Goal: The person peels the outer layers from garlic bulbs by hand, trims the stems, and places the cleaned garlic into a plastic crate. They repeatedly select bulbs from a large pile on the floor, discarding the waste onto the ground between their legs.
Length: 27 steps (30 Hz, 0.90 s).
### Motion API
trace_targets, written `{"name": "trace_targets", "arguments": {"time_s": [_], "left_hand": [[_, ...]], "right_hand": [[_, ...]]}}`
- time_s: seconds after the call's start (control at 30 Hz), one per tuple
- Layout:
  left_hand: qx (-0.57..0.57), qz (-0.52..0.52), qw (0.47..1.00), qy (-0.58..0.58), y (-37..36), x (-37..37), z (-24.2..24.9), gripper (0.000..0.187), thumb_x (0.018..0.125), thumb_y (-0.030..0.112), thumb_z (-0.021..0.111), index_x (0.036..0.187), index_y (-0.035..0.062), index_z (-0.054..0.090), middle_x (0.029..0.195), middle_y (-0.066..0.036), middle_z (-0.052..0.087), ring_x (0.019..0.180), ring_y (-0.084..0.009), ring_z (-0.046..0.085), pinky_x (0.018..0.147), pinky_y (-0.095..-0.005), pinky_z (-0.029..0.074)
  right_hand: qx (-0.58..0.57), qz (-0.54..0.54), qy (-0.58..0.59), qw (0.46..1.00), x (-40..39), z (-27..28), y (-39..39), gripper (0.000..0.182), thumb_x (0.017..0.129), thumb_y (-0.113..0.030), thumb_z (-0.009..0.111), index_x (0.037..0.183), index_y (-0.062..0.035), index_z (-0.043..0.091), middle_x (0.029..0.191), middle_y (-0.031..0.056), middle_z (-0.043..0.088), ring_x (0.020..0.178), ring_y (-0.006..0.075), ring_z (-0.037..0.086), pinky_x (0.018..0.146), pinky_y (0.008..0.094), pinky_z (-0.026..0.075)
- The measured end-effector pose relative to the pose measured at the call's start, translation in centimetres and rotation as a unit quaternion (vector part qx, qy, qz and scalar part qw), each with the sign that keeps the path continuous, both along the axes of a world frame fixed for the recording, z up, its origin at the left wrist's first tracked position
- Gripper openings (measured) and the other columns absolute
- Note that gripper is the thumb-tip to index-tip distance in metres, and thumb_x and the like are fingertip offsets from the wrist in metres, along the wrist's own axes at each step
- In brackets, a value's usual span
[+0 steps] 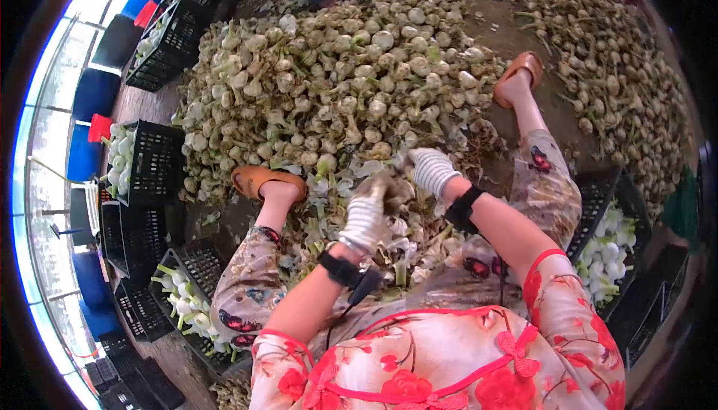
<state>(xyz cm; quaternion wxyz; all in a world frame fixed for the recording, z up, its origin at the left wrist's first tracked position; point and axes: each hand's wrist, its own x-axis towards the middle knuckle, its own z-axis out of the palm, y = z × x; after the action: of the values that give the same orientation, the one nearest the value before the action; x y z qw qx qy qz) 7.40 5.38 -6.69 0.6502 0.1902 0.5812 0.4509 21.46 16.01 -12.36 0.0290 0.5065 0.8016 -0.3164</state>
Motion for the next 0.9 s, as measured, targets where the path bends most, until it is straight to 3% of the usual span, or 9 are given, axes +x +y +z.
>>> {"name": "trace_targets", "arguments": {"time_s": [0.17,0.3,0.4,0.43,0.47,0.53,0.6,0.77,0.9], "left_hand": [[-0.088,-0.014,0.993,0.076,-0.6,-5.0,-3.5,0.024,0.091,0.020,0.045,0.107,0.0061,0.055,0.064,-0.001,0.052,0.047,-0.0101,0.048,0.041,-0.0219,0.040],[-0.104,-0.100,0.989,-0.002,-0.1,-6.0,-6.0,0.052,0.078,0.006,0.051,0.128,0.0031,0.036,0.086,-0.012,0.059,0.058,-0.0173,0.056,0.053,-0.0286,0.049],[0.136,-0.144,0.930,0.309,0.5,-6.8,-9.3,0.065,0.074,0.011,0.058,0.132,0.0042,0.030,0.109,-0.017,0.055,0.079,-0.0231,0.059,0.070,-0.0296,0.049],[-0.009,-0.080,0.954,0.287,2.3,-6.1,-5.7,0.074,0.070,0.015,0.065,0.133,0.0045,0.028,0.125,-0.019,0.045,0.104,-0.0280,0.051,0.086,-0.0303,0.043],[0.169,-0.010,0.932,0.322,1.8,-6.5,-8.0,0.079,0.068,0.019,0.070,0.133,0.0039,0.028,0.125,-0.021,0.045,0.108,-0.0250,0.047,0.089,-0.0294,0.040],[0.185,-0.002,0.892,0.412,3.5,-6.7,-5.7,0.071,0.072,0.015,0.069,0.130,0.0025,0.031,0.120,-0.018,0.048,0.098,-0.0181,0.051,0.083,-0.0263,0.043],[0.216,0.095,0.971,0.048,3.3,-5.9,-1.2,0.056,0.078,0.006,0.062,0.127,0.0020,0.034,0.114,-0.012,0.051,0.092,-0.0127,0.051,0.080,-0.0246,0.044],[0.285,0.071,0.945,0.145,0.5,-5.1,1.4,0.040,0.083,0.005,0.056,0.119,0.0035,0.041,0.100,-0.005,0.054,0.085,-0.0088,0.051,0.072,-0.0221,0.044],[0.180,0.045,0.983,0.002,-1.1,-5.3,3.9,0.036,0.084,0.013,0.056,0.117,0.0057,0.044,0.089,-0.003,0.058,0.072,-0.0077,0.055,0.060,-0.0217,0.046]], "right_hand": [[0.092,-0.048,-0.022,0.994,-6.9,-3.6,6.9,0.035,0.077,-0.011,0.052,0.111,-0.0064,0.050,0.107,0.0182,0.056,0.096,0.0347,0.055,0.079,0.0413,0.046],[0.097,-0.029,-0.075,0.992,-10.1,-7.2,11.1,0.033,0.079,-0.008,0.050,0.111,-0.0080,0.053,0.114,0.0154,0.054,0.100,0.0313,0.054,0.079,0.0400,0.047],[0.086,-0.067,0.088,0.990,-9.0,-7.4,11.8,0.024,0.077,-0.012,0.053,0.099,-0.0029,0.060,0.094,0.0190,0.060,0.087,0.0320,0.058,0.074,0.0365,0.048],[0.037,-0.059,0.203,0.977,-8.6,-5.8,10.8,0.024,0.076,-0.013,0.054,0.096,-0.0012,0.060,0.083,0.0200,0.060,0.080,0.0308,0.060,0.073,0.0343,0.048],[-0.109,-0.045,0.203,0.972,-8.5,-2.0,9.7,0.026,0.078,-0.017,0.057,0.098,-0.0004,0.060,0.078,0.0147,0.063,0.075,0.0246,0.061,0.069,0.0317,0.049],[-0.376,-0.045,0.343,0.859,-7.5,2.8,6.5,0.030,0.081,-0.023,0.059,0.101,-0.0007,0.059,0.079,0.0082,0.064,0.071,0.0166,0.061,0.065,0.0271,0.049],[-0.333,-0.063,0.504,0.794,-7.6,4.2,3.1,0.036,0.082,-0.029,0.060,0.105,-0.0008,0.056,0.082,0.0035,0.062,0.070,0.0104,0.059,0.061,0.0227,0.048],[-0.304,-0.140,0.438,0.834,-6.8,8.1,-1.4,0.025,0.082,-0.024,0.061,0.091,-0.0003,0.063,0.074,-0.0011,0.062,0.062,0.0035,0.053,0.052,0.0217,0.044],[-0.290,-0.101,0.471,0.827,-5.6,9.2,-2.9,0.024,0.084,-0.022,0.059,0.093,-0.0003,0.061,0.077,0.0012,0.062,0.063,0.0056,0.055,0.054,0.0219,0.046]]}}
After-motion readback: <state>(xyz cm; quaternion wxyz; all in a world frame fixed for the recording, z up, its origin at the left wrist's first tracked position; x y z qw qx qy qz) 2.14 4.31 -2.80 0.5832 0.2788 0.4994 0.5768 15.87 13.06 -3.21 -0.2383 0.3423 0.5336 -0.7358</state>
